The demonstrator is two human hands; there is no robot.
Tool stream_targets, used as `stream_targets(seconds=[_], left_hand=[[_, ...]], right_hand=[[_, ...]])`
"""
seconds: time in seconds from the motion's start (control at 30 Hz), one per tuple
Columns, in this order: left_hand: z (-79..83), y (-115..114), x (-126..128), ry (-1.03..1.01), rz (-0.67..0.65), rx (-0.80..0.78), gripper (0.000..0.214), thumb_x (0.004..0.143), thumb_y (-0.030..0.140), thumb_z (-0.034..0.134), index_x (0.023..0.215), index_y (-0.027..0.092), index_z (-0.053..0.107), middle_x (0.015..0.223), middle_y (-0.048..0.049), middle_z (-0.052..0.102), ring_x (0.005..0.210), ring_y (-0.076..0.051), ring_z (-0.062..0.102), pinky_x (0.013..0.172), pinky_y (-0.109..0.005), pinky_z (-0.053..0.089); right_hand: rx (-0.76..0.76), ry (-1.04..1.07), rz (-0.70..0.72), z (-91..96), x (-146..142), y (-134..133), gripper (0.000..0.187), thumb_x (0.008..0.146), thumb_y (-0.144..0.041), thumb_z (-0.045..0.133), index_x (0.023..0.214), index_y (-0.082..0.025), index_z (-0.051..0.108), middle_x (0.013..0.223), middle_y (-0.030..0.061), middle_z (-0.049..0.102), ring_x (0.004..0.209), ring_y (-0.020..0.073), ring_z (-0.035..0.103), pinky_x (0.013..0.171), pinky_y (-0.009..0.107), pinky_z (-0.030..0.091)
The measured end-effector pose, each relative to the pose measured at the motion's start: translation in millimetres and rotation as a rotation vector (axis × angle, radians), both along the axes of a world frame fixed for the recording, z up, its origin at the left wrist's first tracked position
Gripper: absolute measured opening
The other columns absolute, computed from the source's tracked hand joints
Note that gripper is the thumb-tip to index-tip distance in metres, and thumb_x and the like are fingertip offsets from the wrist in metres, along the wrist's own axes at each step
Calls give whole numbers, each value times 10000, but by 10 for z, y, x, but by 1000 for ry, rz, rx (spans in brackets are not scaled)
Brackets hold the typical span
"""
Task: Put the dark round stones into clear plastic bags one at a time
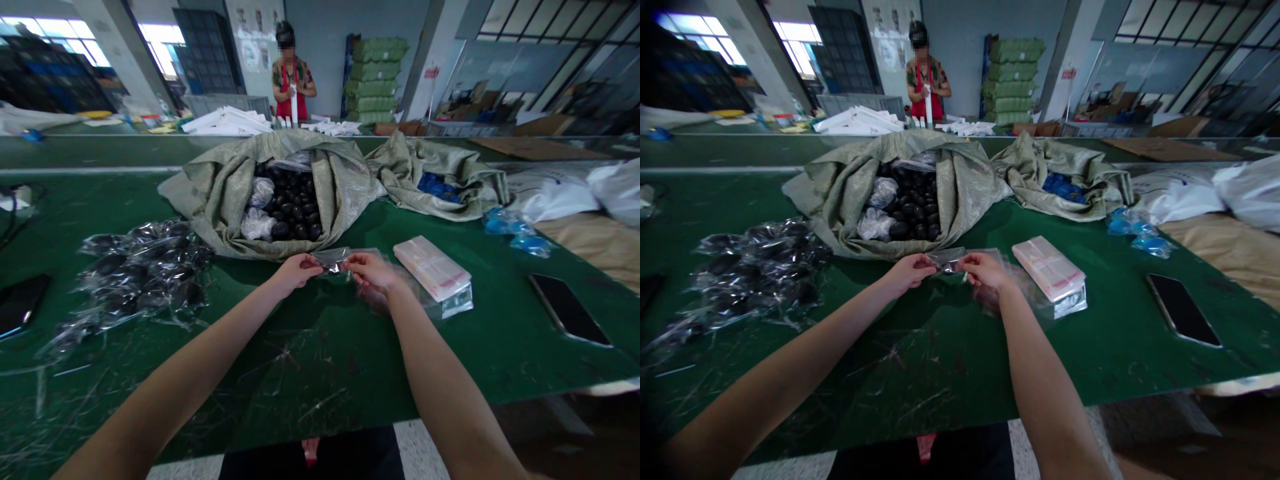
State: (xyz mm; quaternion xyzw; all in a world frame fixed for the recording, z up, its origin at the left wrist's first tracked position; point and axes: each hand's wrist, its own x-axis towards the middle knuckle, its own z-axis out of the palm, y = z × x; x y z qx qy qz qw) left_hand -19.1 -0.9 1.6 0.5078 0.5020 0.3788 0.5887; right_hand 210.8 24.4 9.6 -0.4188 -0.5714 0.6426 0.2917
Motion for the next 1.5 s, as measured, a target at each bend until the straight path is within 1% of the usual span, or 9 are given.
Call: stream_targets(seconds=[0.23, 0.43, 0.57, 0.7, 0.83, 0.97, 1.07, 1.3, 1.5], left_hand=[[146, -159, -46, -255, 9, -5, 464, 605, 371, 834, 956, 135, 642, 656, 50, 514, 412, 3, 249, 393, -209, 112], [277, -542, -333, -139, 66, -10, 557, 641, 385, 800, 1114, 128, 656, 759, -4, 615, 413, -3, 280, 394, -214, 125], [444, -924, -859, 154, 172, 60, 504, 733, 433, 708, 1149, 149, 670, 856, -49, 680, 444, -31, 365, 409, -211, 221], [587, -1338, -1547, 680, 452, 391, 431, 781, 398, 652, 1164, 200, 675, 1125, -77, 685, 796, -185, 632, 655, -287, 490], [469, -1635, -2063, 1207, 553, 471, 388, 858, 285, 515, 1226, 269, 635, 1344, -50, 578, 1101, -270, 610, 887, -370, 495], [297, -1720, -2306, 1268, 475, 500, 438, 822, 257, 532, 1253, 250, 604, 1338, -70, 575, 1131, -274, 601, 937, -379, 485], [353, -1714, -2358, 1144, 507, 578, 538, 795, 293, 559, 1323, 199, 535, 1334, -98, 573, 1105, -256, 602, 900, -346, 500], [653, -1539, -2137, 1105, 685, 455, 461, 820, 298, 505, 1247, 149, 593, 1190, -95, 658, 717, -164, 625, 740, -289, 501], [619, -1046, -1470, 1087, 321, 712, 329, 894, 352, 472, 1086, 166, 664, 1112, -79, 692, 875, -190, 661, 824, -299, 520]], right_hand=[[43, 129, -28, 71, -106, -71, 361, 658, -390, 777, 875, -162, 599, 603, -77, 577, 338, 7, 355, 331, 165, 197], [3, 69, 65, 118, -361, -242, 364, 696, -384, 762, 957, -170, 624, 769, 6, 678, 369, 32, 452, 311, 167, 256], [-62, -2, 107, 193, -497, -356, 400, 785, -368, 692, 1130, -187, 602, 1101, 132, 702, 468, 68, 542, 347, 185, 376], [-38, 8, 29, 172, -507, -343, 337, 808, -373, 675, 1086, -193, 611, 1201, 145, 668, 545, 85, 584, 373, 182, 404], [-11, 15, -33, 122, -492, -301, 343, 785, -398, 706, 1050, -198, 625, 1126, 117, 693, 591, 96, 604, 385, 172, 393], [-2, 14, -33, 108, -504, -305, 358, 765, -406, 729, 1032, -189, 631, 1086, 110, 695, 607, 94, 606, 399, 164, 391], [-4, 16, -36, 103, -500, -308, 363, 760, -410, 732, 1030, -189, 631, 1069, 107, 695, 611, 98, 608, 403, 169, 394], [7, 55, -114, 128, -454, -281, 394, 716, -438, 751, 986, -176, 632, 961, 81, 687, 602, 99, 594, 408, 173, 372], [220, -50, -275, 69, -408, -177, 397, 752, -566, 638, 781, -171, 613, 577, -38, 519, 451, 85, 432, 395, 206, 287]])
